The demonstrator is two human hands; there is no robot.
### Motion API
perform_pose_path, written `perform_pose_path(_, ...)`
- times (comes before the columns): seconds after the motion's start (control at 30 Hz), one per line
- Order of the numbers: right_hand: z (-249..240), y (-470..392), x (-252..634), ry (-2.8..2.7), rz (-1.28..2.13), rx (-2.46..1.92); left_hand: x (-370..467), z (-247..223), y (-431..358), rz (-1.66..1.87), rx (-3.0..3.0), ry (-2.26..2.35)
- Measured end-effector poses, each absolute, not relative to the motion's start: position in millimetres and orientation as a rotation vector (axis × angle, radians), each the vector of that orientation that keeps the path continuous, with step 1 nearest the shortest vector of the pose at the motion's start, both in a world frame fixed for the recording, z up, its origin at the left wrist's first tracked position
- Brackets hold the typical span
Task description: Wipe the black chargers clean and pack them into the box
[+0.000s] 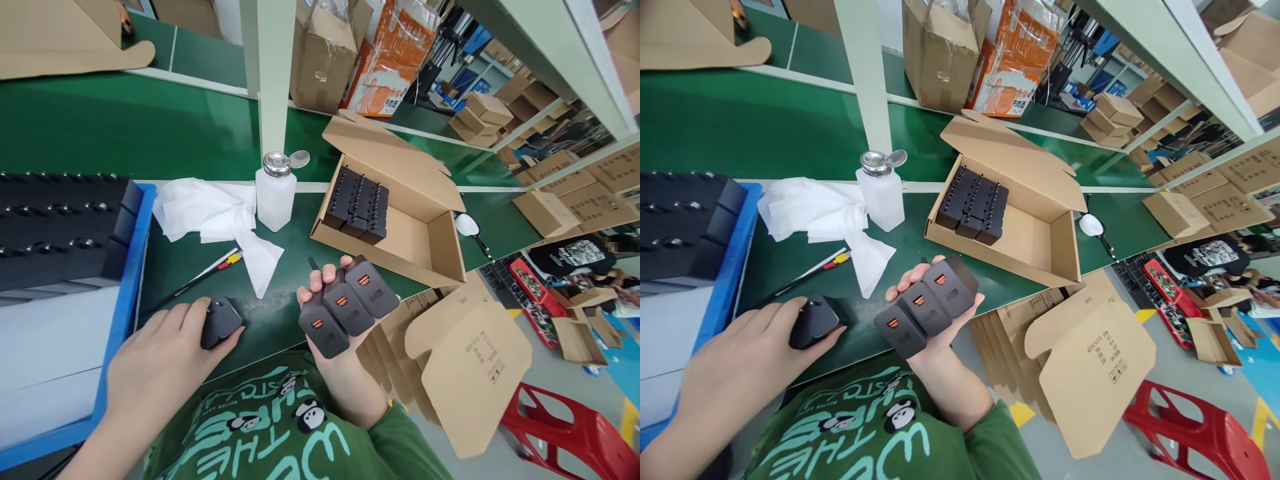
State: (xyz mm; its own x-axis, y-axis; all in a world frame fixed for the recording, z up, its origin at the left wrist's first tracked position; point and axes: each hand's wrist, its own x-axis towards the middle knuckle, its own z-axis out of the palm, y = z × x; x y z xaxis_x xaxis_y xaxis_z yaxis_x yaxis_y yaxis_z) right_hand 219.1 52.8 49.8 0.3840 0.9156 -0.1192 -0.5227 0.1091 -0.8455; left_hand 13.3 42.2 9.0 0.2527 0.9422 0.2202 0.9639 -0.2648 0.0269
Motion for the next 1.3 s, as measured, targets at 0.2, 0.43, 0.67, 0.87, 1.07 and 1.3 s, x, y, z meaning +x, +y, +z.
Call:
perform_pose_path(0.2,50.5,52.5,219.3,-0.586,1.134,-0.886,12.3,13.5,41.4,-0.262,-2.37,-1.814)
perform_pose_path(0.43,57.0,48.4,219.7,-0.375,1.153,-0.665,8.4,3.8,41.4,-0.22,-2.372,-1.742)
perform_pose_path(0.67,52.9,49.7,222.0,-0.528,1.063,-0.802,9.4,6.4,42.4,-0.202,-2.372,-1.749)
perform_pose_path(0.87,46.0,52.1,228.9,-1.032,0.795,-1.14,8.2,2.9,40.6,-0.242,-2.406,-1.752)
perform_pose_path(1.07,33.2,51.4,255.5,-1.918,0.245,-1.138,11.7,6.3,41.8,-0.312,-2.382,-1.704)
perform_pose_path(1.3,12.1,51.8,252.5,-2.628,0.07,-1.143,12.4,10.7,40.6,-0.335,-2.365,-1.702)
